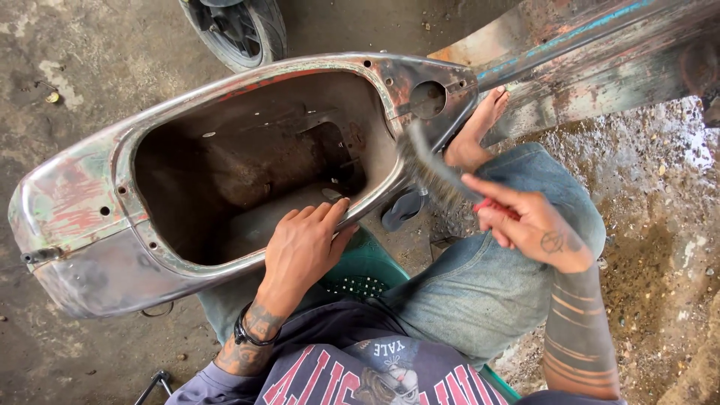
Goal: The person uses a metal scraper with a red handle to remove old paint and rust from the interior edges of a motorcycle fuel tank. They hold the tank steady with their left hand while scraping with their right hand, working along the rim and inner surfaces.
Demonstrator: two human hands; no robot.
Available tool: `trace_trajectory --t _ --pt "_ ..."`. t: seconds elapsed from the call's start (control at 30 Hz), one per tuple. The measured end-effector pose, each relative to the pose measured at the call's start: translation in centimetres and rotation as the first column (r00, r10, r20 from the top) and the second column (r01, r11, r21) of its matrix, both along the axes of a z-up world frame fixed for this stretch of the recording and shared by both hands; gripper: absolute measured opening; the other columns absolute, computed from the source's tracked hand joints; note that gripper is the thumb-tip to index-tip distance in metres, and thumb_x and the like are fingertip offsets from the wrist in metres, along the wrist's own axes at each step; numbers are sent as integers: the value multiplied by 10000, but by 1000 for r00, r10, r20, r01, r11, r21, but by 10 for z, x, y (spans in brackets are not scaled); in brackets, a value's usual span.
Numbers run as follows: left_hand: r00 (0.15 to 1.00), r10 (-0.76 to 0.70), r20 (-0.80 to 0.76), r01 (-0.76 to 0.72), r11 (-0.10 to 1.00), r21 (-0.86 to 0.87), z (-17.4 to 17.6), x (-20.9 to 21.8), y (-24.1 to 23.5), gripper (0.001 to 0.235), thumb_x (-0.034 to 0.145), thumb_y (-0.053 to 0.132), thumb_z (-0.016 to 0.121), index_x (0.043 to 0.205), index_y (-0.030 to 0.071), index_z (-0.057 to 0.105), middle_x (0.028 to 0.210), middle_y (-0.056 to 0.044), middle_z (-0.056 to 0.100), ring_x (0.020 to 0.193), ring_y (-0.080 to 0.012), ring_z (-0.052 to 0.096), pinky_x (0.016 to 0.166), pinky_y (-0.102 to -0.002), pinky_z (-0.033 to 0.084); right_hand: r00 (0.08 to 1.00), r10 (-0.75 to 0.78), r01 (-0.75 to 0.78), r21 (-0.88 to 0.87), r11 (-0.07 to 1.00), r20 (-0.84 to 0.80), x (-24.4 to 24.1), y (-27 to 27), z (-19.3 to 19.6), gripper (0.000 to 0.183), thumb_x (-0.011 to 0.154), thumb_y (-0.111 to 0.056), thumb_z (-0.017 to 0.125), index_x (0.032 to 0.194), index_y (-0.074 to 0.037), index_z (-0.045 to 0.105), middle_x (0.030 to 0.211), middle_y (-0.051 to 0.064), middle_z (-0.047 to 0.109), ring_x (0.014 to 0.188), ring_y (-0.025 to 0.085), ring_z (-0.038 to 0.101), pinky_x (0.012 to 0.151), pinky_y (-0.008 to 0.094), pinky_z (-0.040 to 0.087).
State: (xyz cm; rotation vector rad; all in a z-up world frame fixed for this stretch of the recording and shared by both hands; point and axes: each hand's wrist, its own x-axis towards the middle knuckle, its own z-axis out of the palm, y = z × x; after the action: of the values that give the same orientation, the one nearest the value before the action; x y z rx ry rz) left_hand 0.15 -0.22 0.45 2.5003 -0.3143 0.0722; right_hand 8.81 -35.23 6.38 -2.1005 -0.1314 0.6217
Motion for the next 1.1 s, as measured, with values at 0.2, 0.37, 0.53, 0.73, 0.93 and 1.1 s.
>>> trace_trajectory --t 0.2,0.37,0.53,0.73,0.93,1.1 --pt "1000 -5 -17 5 1000 11 -1 -1 -1 454 903 308 703 1280 66 633 867 -64 665 829 -257 660 743 -406 503 999 -41 42 -50 998 15 -1 7 3 535 978 -106 604 1507 -176 556 840 25 678 568 53 546 491 226 455" --pt "1000 1 -6 -1 1000 5 -3 -1 0 442 899 304 706 1268 71 635 862 -62 659 826 -261 655 745 -404 500 999 9 -14 -93 996 -53 5 1 -1 469 966 -109 621 1431 -166 626 890 25 758 561 62 581 490 233 486" --pt "1000 0 -10 0 1000 -2 -2 2 0 430 898 301 710 1254 69 641 848 -66 663 815 -269 660 743 -410 503 984 164 -169 -81 982 -71 9 -4 -2 490 956 -129 667 1442 -183 649 822 48 703 578 48 543 532 217 494" --pt "1000 4 2 -4 999 -35 -1 0 0 410 888 300 716 1219 67 653 873 -76 678 824 -288 668 728 -424 503 1000 17 -17 -169 985 -2 19 7 14 505 970 -123 651 1464 -221 607 836 28 740 561 58 550 505 238 479" --pt "1000 -4 -20 4 999 -42 2 1 -1 394 890 293 708 1210 70 661 863 -75 681 826 -294 671 749 -432 510 965 -135 157 -84 984 224 19 -1 0 465 1036 -122 612 1497 -182 589 948 8 731 626 33 536 559 215 466" --pt "1000 1 -24 -2 999 -38 0 5 -1 394 885 305 707 1210 86 666 869 -76 689 824 -296 673 740 -431 508 997 72 -67 -115 991 42 22 1 4 463 945 -115 673 1403 -175 664 872 23 740 577 50 542 535 227 487"
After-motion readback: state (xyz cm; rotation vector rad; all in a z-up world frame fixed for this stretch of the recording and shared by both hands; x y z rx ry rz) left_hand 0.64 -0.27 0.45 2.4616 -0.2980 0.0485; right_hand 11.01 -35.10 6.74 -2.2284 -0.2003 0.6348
